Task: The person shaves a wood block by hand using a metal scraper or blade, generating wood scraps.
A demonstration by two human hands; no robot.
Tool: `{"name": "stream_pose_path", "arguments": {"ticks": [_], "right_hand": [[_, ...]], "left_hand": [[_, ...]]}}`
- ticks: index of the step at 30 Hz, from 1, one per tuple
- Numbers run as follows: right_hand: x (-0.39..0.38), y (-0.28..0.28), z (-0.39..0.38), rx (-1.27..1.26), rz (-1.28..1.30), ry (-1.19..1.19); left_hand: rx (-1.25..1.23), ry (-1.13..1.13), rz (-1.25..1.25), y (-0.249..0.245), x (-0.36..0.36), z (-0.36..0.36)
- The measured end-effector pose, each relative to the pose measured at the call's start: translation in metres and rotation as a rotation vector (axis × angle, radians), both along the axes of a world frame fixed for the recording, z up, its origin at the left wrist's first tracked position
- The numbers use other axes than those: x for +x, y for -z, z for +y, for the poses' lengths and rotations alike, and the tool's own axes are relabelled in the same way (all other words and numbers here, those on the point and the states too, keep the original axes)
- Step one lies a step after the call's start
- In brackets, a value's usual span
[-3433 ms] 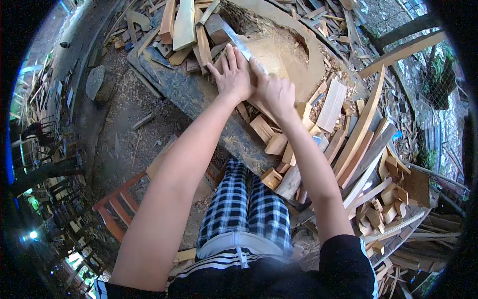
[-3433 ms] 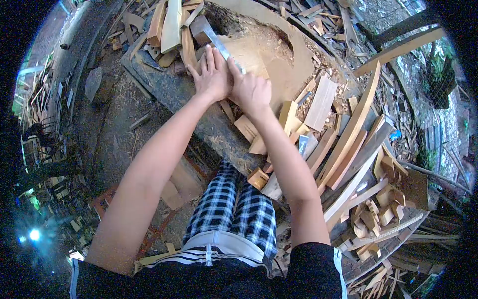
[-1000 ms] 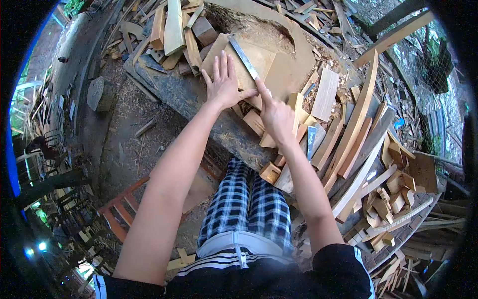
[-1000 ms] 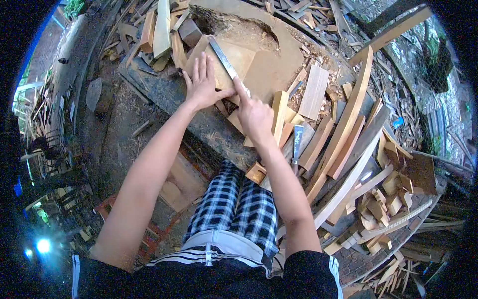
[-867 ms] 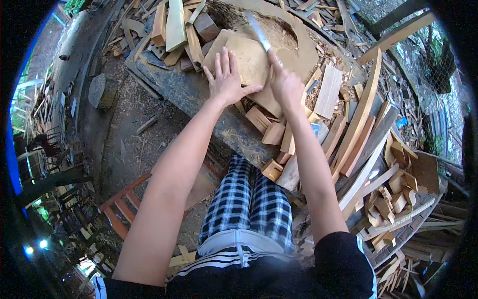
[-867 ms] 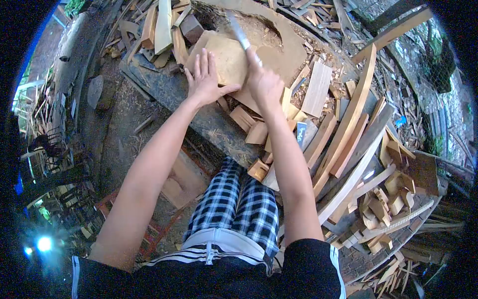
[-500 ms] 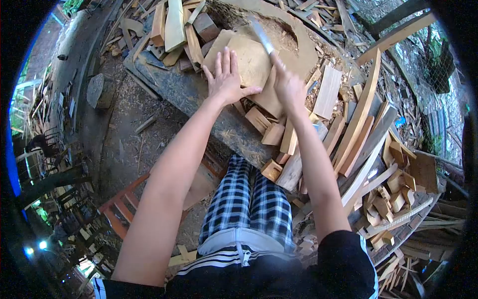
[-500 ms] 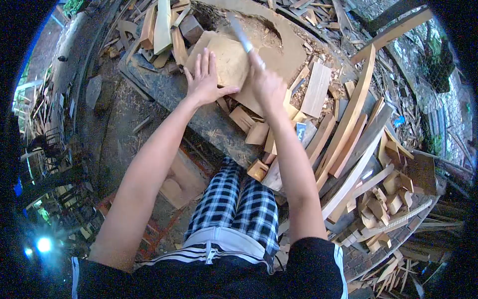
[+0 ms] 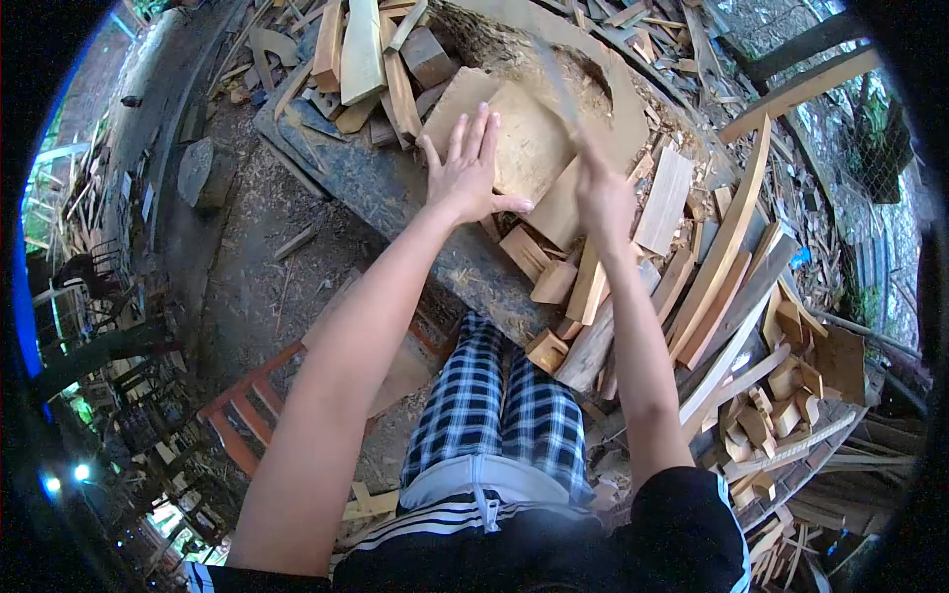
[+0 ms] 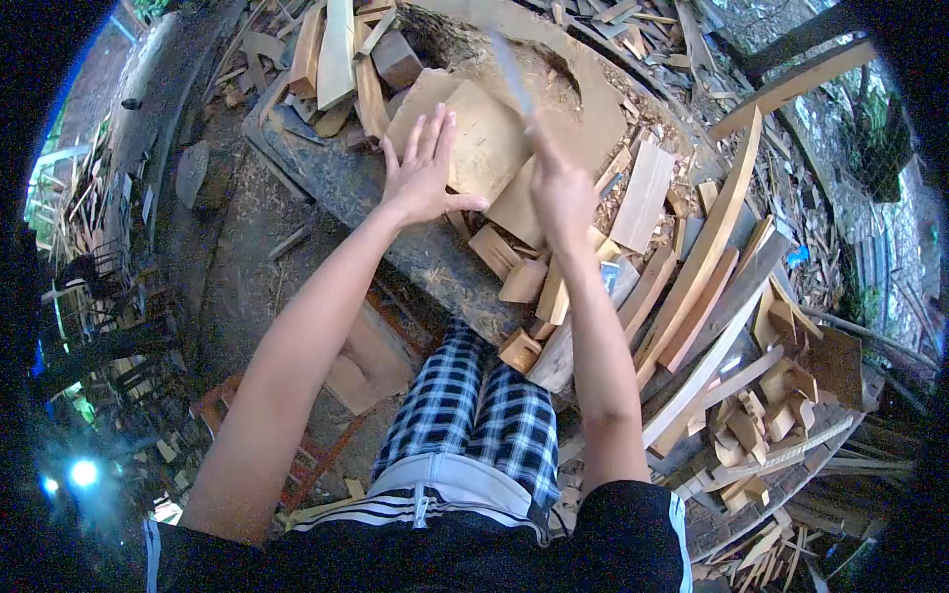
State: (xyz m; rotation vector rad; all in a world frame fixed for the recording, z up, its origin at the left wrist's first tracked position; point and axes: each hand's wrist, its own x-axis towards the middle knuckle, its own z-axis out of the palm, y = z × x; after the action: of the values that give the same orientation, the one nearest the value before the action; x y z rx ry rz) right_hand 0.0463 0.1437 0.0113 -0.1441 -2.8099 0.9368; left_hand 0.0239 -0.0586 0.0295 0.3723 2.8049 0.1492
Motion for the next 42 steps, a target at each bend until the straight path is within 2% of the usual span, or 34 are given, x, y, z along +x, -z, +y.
{"name": "stream_pose_path", "arguments": {"ticks": [1, 2, 3, 5, 7, 10, 13, 17, 19, 21, 22, 25, 27, 29, 31, 34, 37, 38, 41, 42], "right_hand": [[0.006, -0.005, -0.004, 0.101, -0.138, -0.097], [0.006, 0.006, -0.006, 0.107, -0.051, -0.063], [0.001, 0.004, -0.009, 0.112, -0.052, -0.067], [-0.006, 0.002, -0.024, -0.055, -0.057, 0.038], [0.014, 0.003, -0.034, -0.041, -0.020, 0.055], [0.057, -0.008, -0.039, 0.023, -0.151, -0.088], [0.031, -0.005, -0.023, 0.059, -0.107, -0.130], [-0.014, -0.003, -0.024, 0.110, -0.070, 0.004], [0.007, -0.010, -0.024, 0.043, -0.112, 0.006], [0.042, -0.012, -0.028, 0.009, -0.195, -0.120], [0.051, -0.014, -0.027, 0.022, -0.124, -0.166], [0.024, -0.009, -0.015, 0.064, -0.172, -0.173], [-0.006, -0.002, -0.015, 0.041, -0.074, -0.127], [-0.019, -0.009, -0.017, 0.093, -0.108, -0.001], [0.000, -0.009, -0.021, 0.084, -0.105, 0.033], [0.045, -0.011, -0.025, 0.056, -0.123, -0.151], [0.010, -0.011, -0.013, 0.124, -0.177, -0.134], [-0.006, -0.003, -0.011, 0.048, -0.101, -0.071], [-0.038, 0.009, -0.011, -0.050, -0.086, -0.027], [-0.040, 0.009, -0.005, -0.100, -0.176, -0.032]], "left_hand": [[0.010, 0.002, -0.001, -0.003, 0.000, 0.004], [0.017, -0.030, -0.023, -0.007, 0.002, 0.007], [0.018, -0.066, -0.044, -0.008, 0.004, 0.008], [0.009, -0.113, -0.041, -0.003, 0.011, 0.010], [0.017, -0.114, 0.002, -0.001, 0.008, 0.012], [0.012, -0.105, -0.029, -0.008, 0.004, 0.010], [0.044, -0.130, -0.040, -0.006, 0.011, 0.015], [0.031, -0.130, 0.030, -0.003, 0.012, 0.013], [0.026, -0.106, -0.013, -0.007, 0.007, 0.013], [0.005, -0.100, -0.004, -0.008, 0.008, 0.012], [-0.017, -0.098, -0.001, -0.007, 0.008, 0.013], [0.037, -0.156, 0.008, 0.000, 0.010, 0.015], [0.027, -0.157, 0.021, -0.002, 0.010, 0.016], [0.029, -0.152, 0.003, -0.004, 0.011, 0.016], [0.017, -0.133, 0.005, -0.004, 0.009, 0.016], [-0.002, -0.125, 0.004, -0.003, 0.007, 0.014], [0.023, -0.138, -0.005, -0.001, 0.010, 0.015], [0.056, -0.146, 0.005, -0.002, 0.010, 0.015], [0.060, -0.150, 0.000, -0.004, 0.009, 0.016], [0.066, -0.146, 0.003, -0.006, 0.008, 0.016]]}}
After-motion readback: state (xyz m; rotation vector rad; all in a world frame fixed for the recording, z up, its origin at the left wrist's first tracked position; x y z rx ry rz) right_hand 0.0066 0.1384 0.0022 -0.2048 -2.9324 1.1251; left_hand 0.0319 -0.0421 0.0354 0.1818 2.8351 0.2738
